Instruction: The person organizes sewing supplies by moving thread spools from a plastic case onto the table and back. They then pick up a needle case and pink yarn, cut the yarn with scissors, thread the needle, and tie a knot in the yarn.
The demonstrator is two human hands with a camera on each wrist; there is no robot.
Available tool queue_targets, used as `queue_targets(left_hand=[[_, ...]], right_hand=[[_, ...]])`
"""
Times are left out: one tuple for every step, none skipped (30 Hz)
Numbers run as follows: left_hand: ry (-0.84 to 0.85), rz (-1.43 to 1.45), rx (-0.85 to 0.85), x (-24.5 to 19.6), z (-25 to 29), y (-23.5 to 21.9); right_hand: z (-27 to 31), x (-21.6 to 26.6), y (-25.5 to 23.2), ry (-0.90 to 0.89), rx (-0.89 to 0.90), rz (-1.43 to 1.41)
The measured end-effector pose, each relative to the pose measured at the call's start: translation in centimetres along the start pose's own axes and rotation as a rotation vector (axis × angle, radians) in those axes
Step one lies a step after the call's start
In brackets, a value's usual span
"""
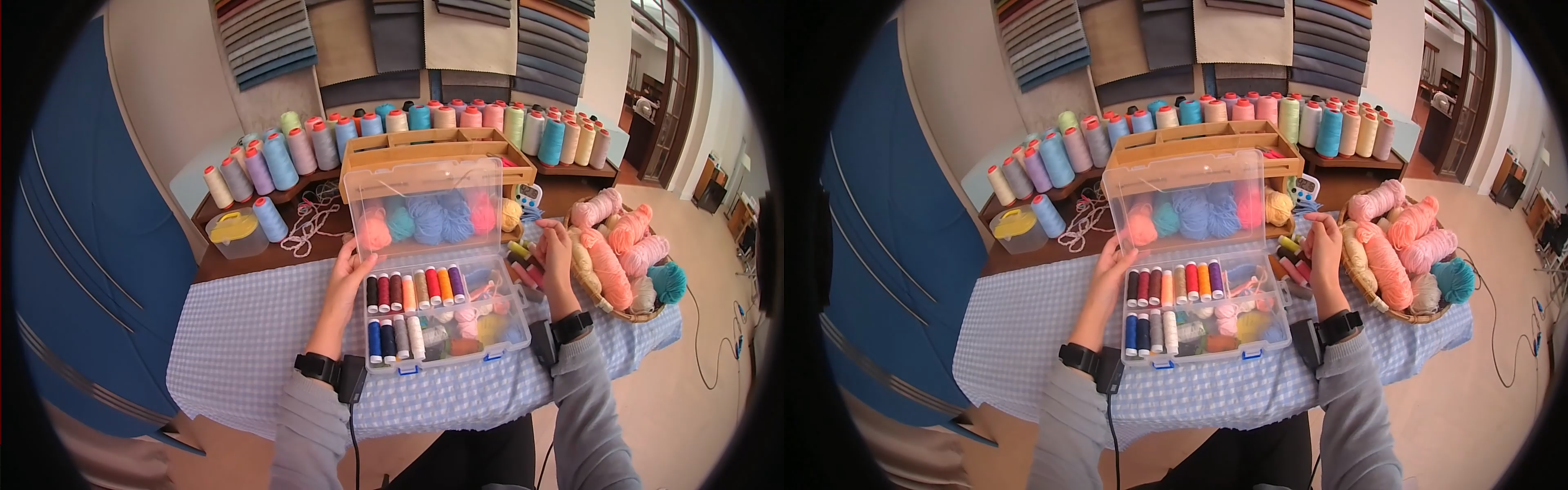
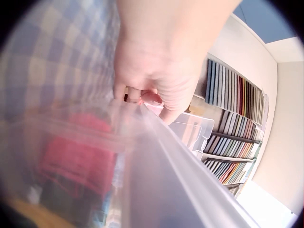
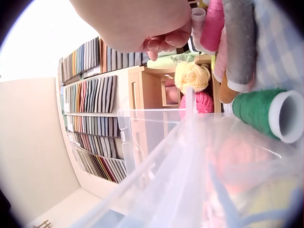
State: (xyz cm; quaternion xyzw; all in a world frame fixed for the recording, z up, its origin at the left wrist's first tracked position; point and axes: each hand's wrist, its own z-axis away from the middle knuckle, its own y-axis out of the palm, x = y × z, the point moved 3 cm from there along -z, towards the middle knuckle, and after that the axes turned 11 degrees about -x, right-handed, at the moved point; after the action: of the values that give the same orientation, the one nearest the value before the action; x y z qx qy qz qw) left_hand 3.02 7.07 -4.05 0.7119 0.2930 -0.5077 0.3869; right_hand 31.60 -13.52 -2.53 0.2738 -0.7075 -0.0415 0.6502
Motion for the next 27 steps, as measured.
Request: queue_targets(left_hand=[[0.01,0.002,0.012,0.1,-0.1,-0.1],[0.021,0.004,0.025,0.2,-0.2,-0.2],[0.019,0.007,0.026,0.5,-0.3,-0.3],[0.018,0.008,0.02,0.7,-0.4,-0.5],[0.018,0.009,0.015,1.0,-0.5,-0.7],[0.016,0.013,0.017,0.8,-0.4,-0.6],[0.02,0.007,0.019,0.5,-0.3,-0.5],[0.025,0.002,0.02,0.2,-0.1,-0.4],[0.024,0.006,0.02,0.1,-0.1,-0.5],[0.011,-0.028,-0.011,0.0,-0.2,-0.7],[-0.002,-0.062,-0.044,0.0,-0.1,-0.8],[-0.002,-0.06,-0.045,-0.3,0.0,-0.7],[0.019,-0.085,-0.083,-0.8,0.3,-0.6],[0.039,-0.111,-0.121,-1.2,0.5,-0.6],[0.039,-0.109,-0.122,-1.4,0.6,-0.5],[0.056,-0.091,-0.137,-1.6,0.7,-0.4],[0.073,-0.072,-0.152,-1.7,0.7,-0.4],[0.073,-0.071,-0.152,-1.7,0.7,-0.3],[0.087,-0.058,-0.168,-1.7,0.8,-0.3],[0.101,-0.044,-0.183,-1.7,0.8,-0.3],[0.101,-0.042,-0.183,-1.7,0.8,-0.4],[0.106,-0.079,-0.168,-1.5,0.7,-0.7],[0.11,-0.115,-0.154,-1.4,0.6,-0.8],[0.11,-0.114,-0.154,-1.3,0.5,-0.9],[0.112,-0.114,-0.156,-1.1,0.5,-0.9],[0.114,-0.115,-0.157,-1.1,0.4,-1.0],[0.115,-0.113,-0.158,-1.1,0.4,-1.1]], right_hand=[[0.0,-0.1,0.0,-0.001,0.0,0.003],[0.0,-0.1,0.0,0.0,0.019,-0.01],[0.0,-0.1,0.0,0.001,0.037,-0.022],[0.0,-0.1,0.0,0.0,0.036,-0.019],[0.0,-0.1,0.0,0.0,0.04,-0.012],[0.0,0.0,0.0,0.001,0.045,-0.004],[0.1,0.1,0.0,-0.002,0.043,0.0],[0.1,0.1,0.0,0.0,0.036,0.007],[0.2,0.2,0.1,0.002,0.03,0.014],[0.2,0.3,0.1,0.0,0.03,0.017],[0.2,0.2,0.1,-0.003,0.01,0.022],[0.2,0.2,0.0,-0.006,-0.011,0.027],[0.1,0.2,0.0,-0.007,-0.01,0.028],[0.1,0.2,-0.1,-0.016,-0.005,0.032],[0.0,0.1,-0.2,-0.026,-0.001,0.036],[-0.1,0.0,-0.4,-0.026,-0.001,0.037],[-0.3,-0.3,-0.5,-0.034,0.048,0.134],[-0.5,-0.6,-0.7,-0.042,0.097,0.231],[-1.1,-1.3,-1.1,-0.043,0.097,0.232],[-1.6,-1.9,-1.4,-0.303,0.098,0.576],[-1.4,-1.6,-1.1,-0.565,0.095,0.917],[-1.3,-1.7,-1.2,-0.567,0.095,0.918],[-1.1,-2.0,-1.3,-0.544,0.116,1.0],[-0.6,-1.9,-1.0,-0.521,0.136,1.082],[-0.2,-1.5,-0.8,-0.491,0.155,1.113],[0.0,-1.6,-0.9,-0.492,0.155,1.114],[0.4,-1.6,-0.9,-0.592,0.171,1.162]])
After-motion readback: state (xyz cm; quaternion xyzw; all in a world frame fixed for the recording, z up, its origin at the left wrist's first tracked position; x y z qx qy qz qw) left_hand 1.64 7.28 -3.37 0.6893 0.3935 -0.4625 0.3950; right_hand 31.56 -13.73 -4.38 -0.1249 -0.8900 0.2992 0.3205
